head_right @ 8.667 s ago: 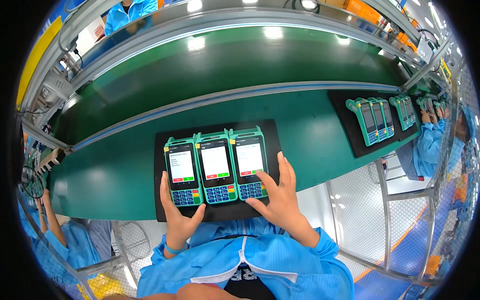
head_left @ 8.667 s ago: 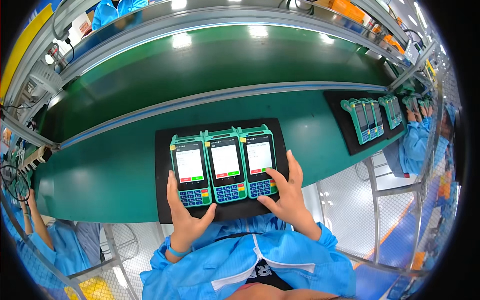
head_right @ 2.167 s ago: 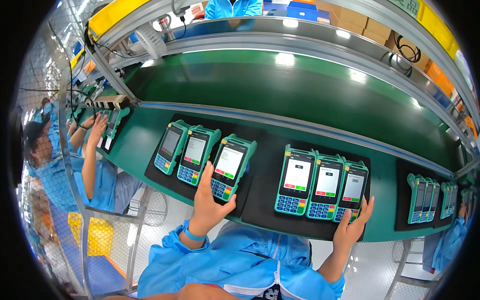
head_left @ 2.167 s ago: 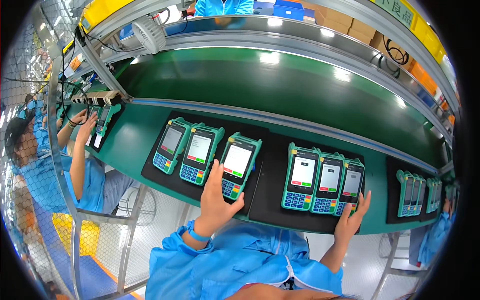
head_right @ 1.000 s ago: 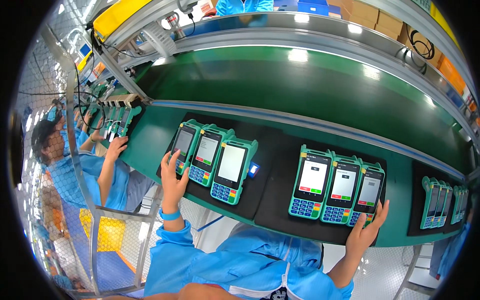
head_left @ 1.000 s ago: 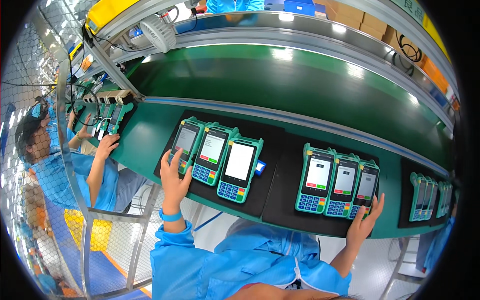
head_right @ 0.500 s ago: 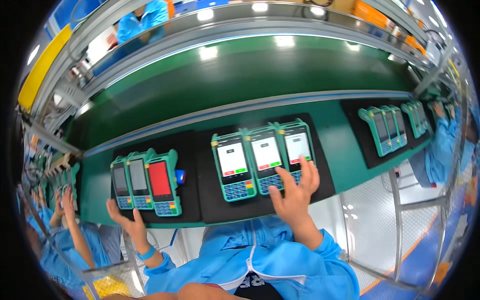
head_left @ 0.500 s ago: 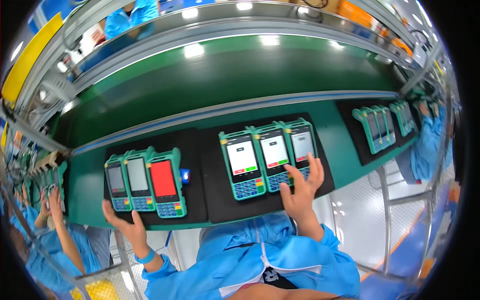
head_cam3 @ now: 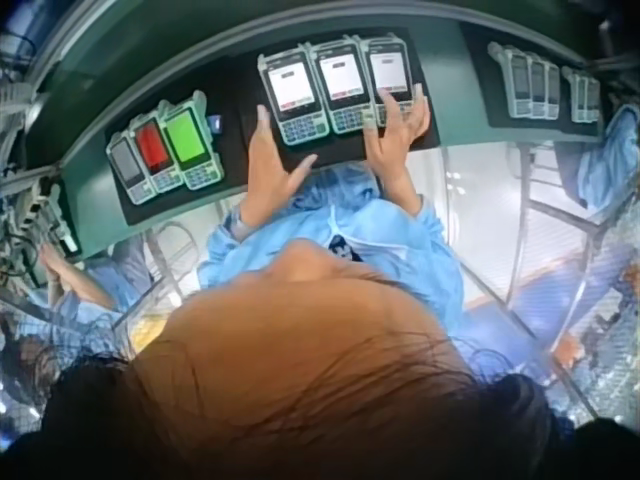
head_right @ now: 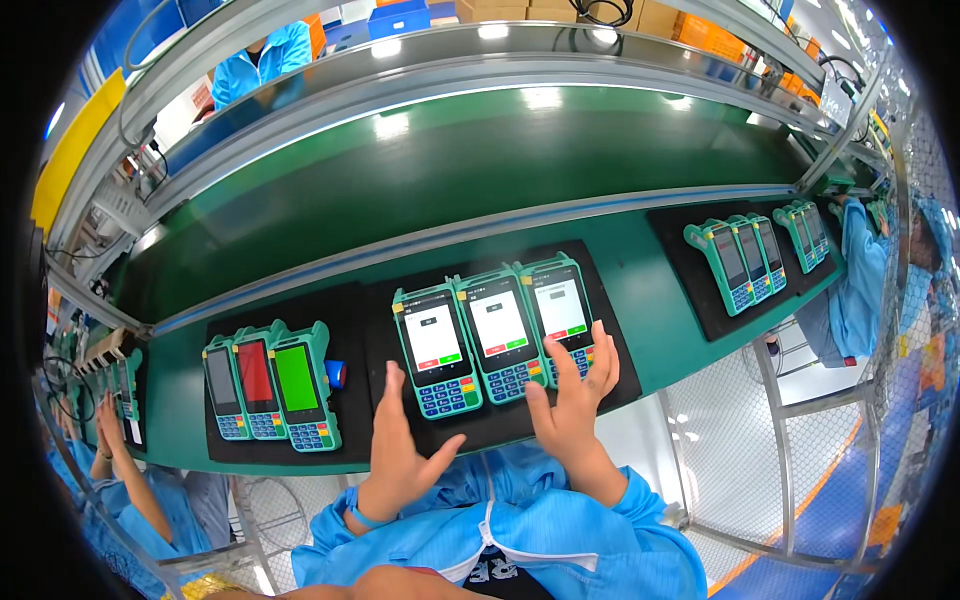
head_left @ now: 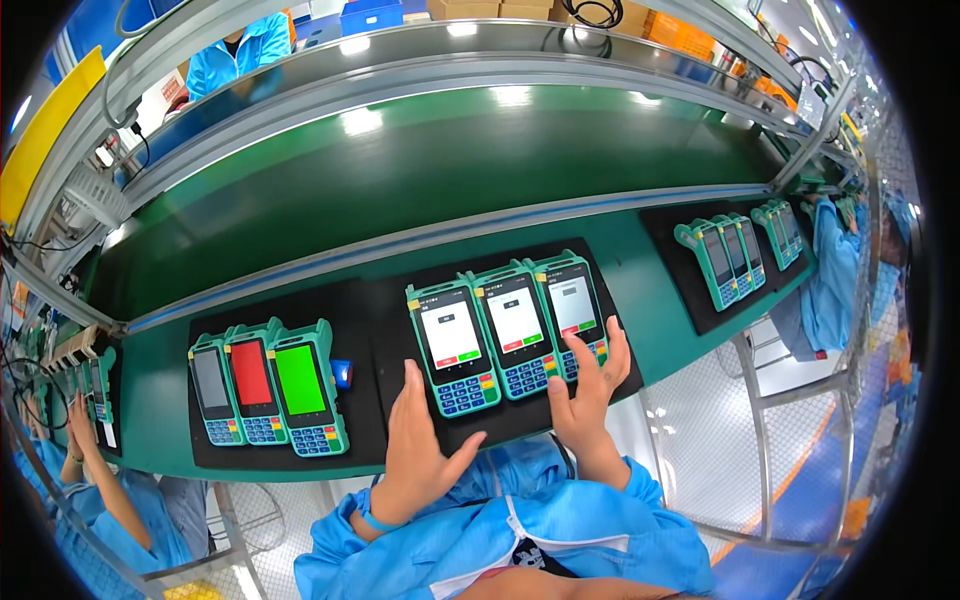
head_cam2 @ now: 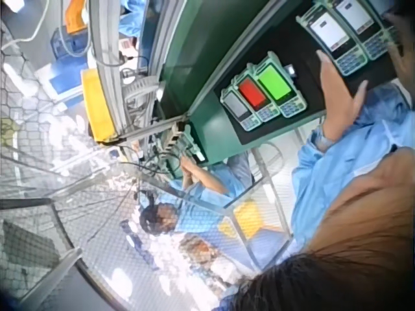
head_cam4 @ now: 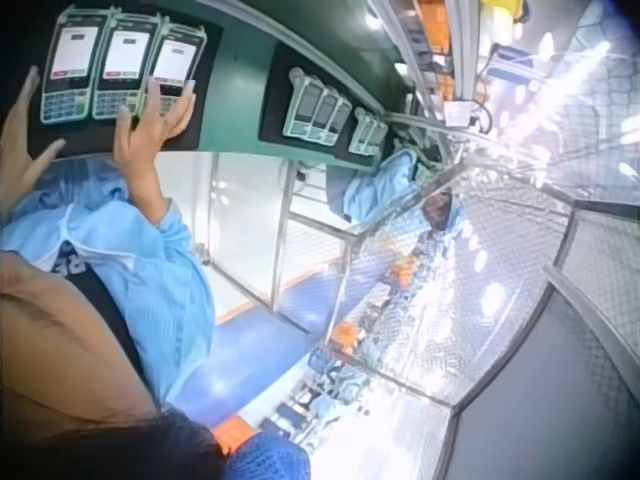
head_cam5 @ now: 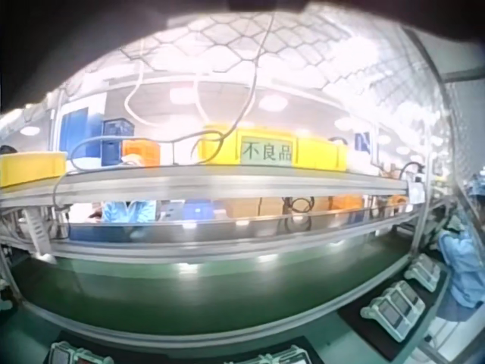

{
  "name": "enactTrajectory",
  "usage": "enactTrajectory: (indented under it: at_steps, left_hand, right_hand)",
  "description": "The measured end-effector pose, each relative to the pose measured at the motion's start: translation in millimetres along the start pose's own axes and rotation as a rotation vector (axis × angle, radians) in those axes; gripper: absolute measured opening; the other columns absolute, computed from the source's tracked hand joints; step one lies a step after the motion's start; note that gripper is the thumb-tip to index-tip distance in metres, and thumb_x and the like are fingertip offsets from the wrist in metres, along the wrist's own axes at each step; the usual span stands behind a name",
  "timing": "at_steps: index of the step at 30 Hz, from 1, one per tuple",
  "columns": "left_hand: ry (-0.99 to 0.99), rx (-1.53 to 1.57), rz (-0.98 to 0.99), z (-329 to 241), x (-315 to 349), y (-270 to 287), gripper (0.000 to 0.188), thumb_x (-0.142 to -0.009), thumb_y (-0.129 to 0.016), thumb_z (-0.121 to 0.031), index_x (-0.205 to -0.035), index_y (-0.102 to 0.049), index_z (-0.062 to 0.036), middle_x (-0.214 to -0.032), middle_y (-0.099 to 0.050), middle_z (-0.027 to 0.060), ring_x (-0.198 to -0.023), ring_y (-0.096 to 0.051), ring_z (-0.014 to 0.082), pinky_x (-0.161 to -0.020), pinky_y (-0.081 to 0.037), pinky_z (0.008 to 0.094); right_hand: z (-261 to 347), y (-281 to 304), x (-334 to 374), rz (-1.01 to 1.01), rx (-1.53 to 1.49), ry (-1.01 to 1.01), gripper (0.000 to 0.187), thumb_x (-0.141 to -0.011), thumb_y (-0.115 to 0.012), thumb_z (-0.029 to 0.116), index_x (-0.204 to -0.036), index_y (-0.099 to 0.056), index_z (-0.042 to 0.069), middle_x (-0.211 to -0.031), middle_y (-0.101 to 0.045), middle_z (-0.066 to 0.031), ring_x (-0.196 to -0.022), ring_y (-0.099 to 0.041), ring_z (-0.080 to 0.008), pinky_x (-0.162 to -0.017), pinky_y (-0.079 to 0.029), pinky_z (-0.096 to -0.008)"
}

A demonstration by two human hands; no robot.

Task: The person tests handheld terminal devices on an assembly line by placing them on a mat, tapping their touchscreens and buttons to run through display and functional test screens, and moving the tested units down the workstation.

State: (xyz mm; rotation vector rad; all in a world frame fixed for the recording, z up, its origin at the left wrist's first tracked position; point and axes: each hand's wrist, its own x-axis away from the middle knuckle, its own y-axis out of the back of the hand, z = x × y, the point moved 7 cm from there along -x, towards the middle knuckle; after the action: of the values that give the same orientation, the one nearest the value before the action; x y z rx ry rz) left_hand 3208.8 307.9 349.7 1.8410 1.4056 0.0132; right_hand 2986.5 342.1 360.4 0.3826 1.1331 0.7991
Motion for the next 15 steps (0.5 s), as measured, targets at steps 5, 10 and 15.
enactTrajectory:
  at_steps: [5, 10, 15]
  left_hand:
    - [0.034, -0.192, 0.023, 13, -12, -21, 0.107, -0.079, -0.083, -0.031, -0.147, -0.017, 0.0174, -0.143, -0.038, 0.0379, -0.131, -0.044, 0.0491, -0.113, -0.032, 0.0547]
    - [-0.019, -0.228, 0.019, 13, -9, -23, 0.101, -0.082, -0.079, -0.03, -0.147, -0.02, 0.0183, -0.138, -0.044, 0.0366, -0.127, -0.047, 0.0504, -0.111, -0.033, 0.0549]
    - [-0.005, -0.24, 0.023, 13, -8, -23, 0.1, -0.082, -0.079, -0.029, -0.147, -0.02, 0.0175, -0.139, -0.043, 0.0365, -0.128, -0.046, 0.0505, -0.111, -0.033, 0.0549]
  right_hand:
    - [-40, 11, -21, 0.007, -0.153, -0.14, 0.044, -0.097, -0.057, 0.026, -0.135, -0.055, 0.002, -0.148, -0.042, -0.0238, -0.134, -0.04, -0.041, -0.112, -0.03, -0.0478]
    - [-86, -7, -18, 0.073, -0.376, -0.362, 0.047, -0.106, -0.044, 0.028, -0.139, -0.051, -0.004, -0.125, -0.063, -0.0219, -0.115, -0.061, -0.029, -0.101, -0.044, -0.0374]
    - [-69, -4, -22, 0.069, -0.256, -0.265, 0.051, -0.106, -0.044, 0.032, -0.14, -0.05, -0.006, -0.122, -0.063, -0.0228, -0.112, -0.061, -0.0318, -0.1, -0.044, -0.0389]
